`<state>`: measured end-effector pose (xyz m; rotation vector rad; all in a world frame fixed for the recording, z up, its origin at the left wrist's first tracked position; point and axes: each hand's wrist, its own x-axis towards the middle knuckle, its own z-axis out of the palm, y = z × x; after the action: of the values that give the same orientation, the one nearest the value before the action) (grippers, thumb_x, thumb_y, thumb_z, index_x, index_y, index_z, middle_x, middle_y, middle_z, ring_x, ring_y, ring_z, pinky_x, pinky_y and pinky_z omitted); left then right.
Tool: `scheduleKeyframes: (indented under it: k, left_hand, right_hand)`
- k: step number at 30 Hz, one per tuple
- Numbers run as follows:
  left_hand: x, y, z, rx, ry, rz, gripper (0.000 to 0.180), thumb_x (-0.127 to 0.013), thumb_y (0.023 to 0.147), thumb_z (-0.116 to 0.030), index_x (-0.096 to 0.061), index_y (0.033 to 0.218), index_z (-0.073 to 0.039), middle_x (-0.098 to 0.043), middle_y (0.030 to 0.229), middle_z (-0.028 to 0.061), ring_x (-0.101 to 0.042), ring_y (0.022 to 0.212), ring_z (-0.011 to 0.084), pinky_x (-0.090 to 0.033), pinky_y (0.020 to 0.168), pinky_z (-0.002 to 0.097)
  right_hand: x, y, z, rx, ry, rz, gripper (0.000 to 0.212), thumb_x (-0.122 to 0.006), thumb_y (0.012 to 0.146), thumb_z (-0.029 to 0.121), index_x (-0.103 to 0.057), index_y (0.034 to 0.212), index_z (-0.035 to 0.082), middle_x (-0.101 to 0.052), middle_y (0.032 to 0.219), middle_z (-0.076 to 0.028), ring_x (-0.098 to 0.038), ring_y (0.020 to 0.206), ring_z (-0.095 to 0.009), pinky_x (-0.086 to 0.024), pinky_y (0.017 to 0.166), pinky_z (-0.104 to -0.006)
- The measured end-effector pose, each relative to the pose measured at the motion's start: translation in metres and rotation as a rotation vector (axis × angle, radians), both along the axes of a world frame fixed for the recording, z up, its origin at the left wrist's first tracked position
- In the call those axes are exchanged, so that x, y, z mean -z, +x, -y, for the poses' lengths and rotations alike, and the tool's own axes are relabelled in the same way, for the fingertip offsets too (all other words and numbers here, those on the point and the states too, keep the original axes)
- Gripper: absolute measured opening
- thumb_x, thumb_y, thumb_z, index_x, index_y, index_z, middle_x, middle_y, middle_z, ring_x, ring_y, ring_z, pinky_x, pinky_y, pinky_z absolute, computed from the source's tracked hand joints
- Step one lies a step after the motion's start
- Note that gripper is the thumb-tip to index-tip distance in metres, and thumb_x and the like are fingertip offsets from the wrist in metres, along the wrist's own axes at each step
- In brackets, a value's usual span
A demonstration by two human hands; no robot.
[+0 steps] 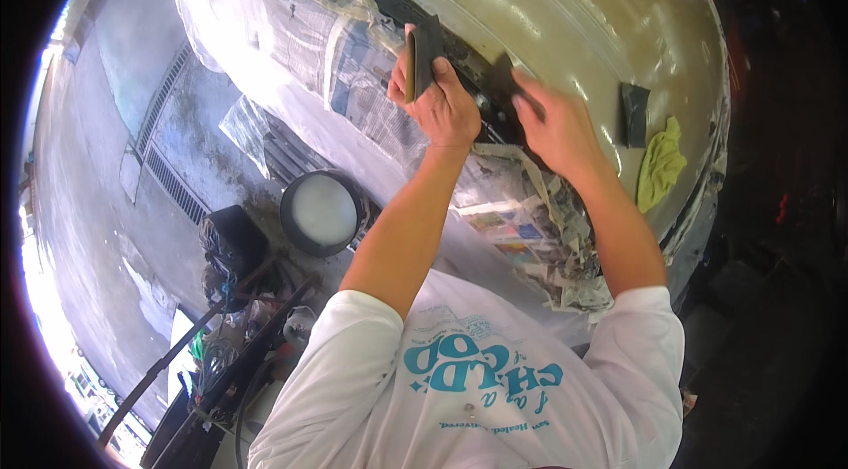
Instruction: The person uses two scrapers to remove paint from the hood of a car. The car is masked with plastic and newspaper. The person repeatedly scrapes the surface, occasionally dipping the scrapers into a bucket of liquid.
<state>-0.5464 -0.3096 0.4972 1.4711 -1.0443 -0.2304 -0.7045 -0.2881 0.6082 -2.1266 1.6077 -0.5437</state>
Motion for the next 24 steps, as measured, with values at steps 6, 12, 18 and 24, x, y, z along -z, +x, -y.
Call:
scheduleKeyframes:
  k: [6,12,18,24]
  left_hand:
    - [-0.002,0.003,-0.002,0.008,0.021,-0.015,0.056,-0.043,0.115,-0.034,-0.045,0.162,-0.005,-0.061,0.146,0.0086,-0.051,0.133,0.0279,-0.025,0.115,0.0461]
    - [-0.011,-0.002,0.001,0.02,0.017,0.05,0.053,-0.045,0.114,-0.03,-0.049,0.16,-0.004,-0.063,0.142,0.0088,-0.052,0.133,0.0295,-0.026,0.114,0.0475]
    - [-0.015,0.002,-0.001,-0.022,0.017,0.053,0.054,-0.047,0.113,-0.027,-0.048,0.162,-0.005,-0.063,0.135,0.0066,-0.053,0.131,0.0281,-0.026,0.114,0.0473]
    - [-0.015,0.0,-0.002,-0.008,0.056,0.026,0.054,-0.047,0.113,-0.028,-0.047,0.163,-0.008,-0.063,0.135,0.0068,-0.054,0.132,0.0276,-0.026,0.114,0.0481]
  right_hand:
    - [-0.007,0.016,0.011,-0.031,-0.002,-0.089,0.037,-0.072,0.1,0.017,-0.073,0.136,0.012,-0.074,0.106,-0.027,-0.071,0.089,-0.047,-0.056,0.079,-0.0506]
    - [0.011,0.032,0.007,0.043,-0.157,-0.149,0.038,-0.071,0.099,0.02,-0.072,0.137,0.014,-0.075,0.099,-0.022,-0.073,0.089,-0.045,-0.057,0.078,-0.0534]
    - [-0.018,-0.006,-0.023,0.151,-0.066,0.157,0.047,-0.071,0.1,0.014,-0.065,0.146,0.008,-0.076,0.115,-0.024,-0.075,0.099,-0.038,-0.059,0.091,-0.0417]
    - [-0.008,-0.035,-0.083,0.125,-0.058,0.115,0.05,-0.073,0.097,0.008,-0.064,0.146,0.005,-0.073,0.11,-0.021,-0.073,0.095,-0.039,-0.059,0.087,-0.0414]
